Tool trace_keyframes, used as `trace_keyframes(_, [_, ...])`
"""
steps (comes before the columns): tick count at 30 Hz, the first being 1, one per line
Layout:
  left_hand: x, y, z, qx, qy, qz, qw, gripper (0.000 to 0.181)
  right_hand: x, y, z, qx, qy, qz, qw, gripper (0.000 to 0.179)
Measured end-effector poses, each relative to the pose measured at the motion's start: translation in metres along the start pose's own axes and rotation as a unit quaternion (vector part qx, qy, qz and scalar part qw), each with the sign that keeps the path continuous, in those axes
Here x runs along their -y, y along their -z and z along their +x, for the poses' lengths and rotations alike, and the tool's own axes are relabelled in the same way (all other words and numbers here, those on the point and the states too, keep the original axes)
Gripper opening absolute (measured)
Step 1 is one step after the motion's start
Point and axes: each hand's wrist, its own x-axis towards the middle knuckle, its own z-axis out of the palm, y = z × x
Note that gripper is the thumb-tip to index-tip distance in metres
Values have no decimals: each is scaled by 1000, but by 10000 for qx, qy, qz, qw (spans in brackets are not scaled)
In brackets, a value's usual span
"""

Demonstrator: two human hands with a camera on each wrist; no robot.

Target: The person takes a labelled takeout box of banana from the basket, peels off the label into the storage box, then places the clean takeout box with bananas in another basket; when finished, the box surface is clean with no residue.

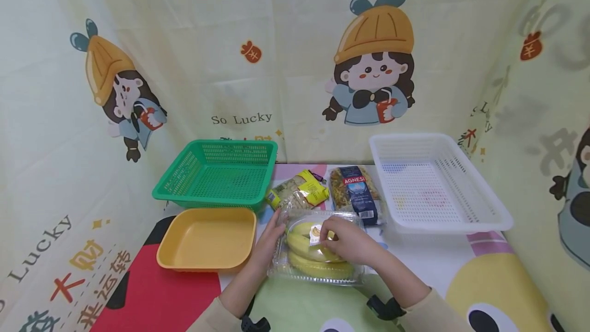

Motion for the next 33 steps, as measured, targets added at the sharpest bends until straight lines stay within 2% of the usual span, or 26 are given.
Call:
trace_keyframes(10, [0, -2, 0, -1, 32, 8, 10000, 68, 1, 2, 0, 102, -25, 414, 9991, 5])
trace_keyframes(14, [0, -1, 0, -47, -39, 117, 9999, 68, 0, 4, -2, 80, 68, 886, 9960, 6])
trace_keyframes(18, [-1, 1, -2, -236, -100, 441, 9987, 67, -2, 6, -3, 110, 137, 1458, 9892, 7])
trace_keyframes(21, [-6, 2, -7, -445, -36, 664, 9968, 65, -4, 5, -4, 116, 148, 1648, 9861, 6])
trace_keyframes(23, [-13, 2, -13, -540, -25, 779, 9955, 62, -5, 5, -4, 109, 175, 1731, 9847, 6])
trace_keyframes(25, [-23, 3, -23, -469, -76, 814, 9956, 59, -6, 5, -4, 112, 214, 1809, 9832, 6])
trace_keyframes(28, [-43, 10, -41, -120, -504, 949, 9941, 54, -6, 6, -6, 123, 227, 1941, 9806, 6])
trace_keyframes(31, [-66, 28, -56, 142, -980, 1216, 9876, 44, -4, 8, -7, 133, 234, 2035, 9787, 6])
trace_keyframes(33, [-80, 46, -61, 83, -1218, 1443, 9820, 37, -3, 10, -8, 115, 197, 2048, 9785, 6])
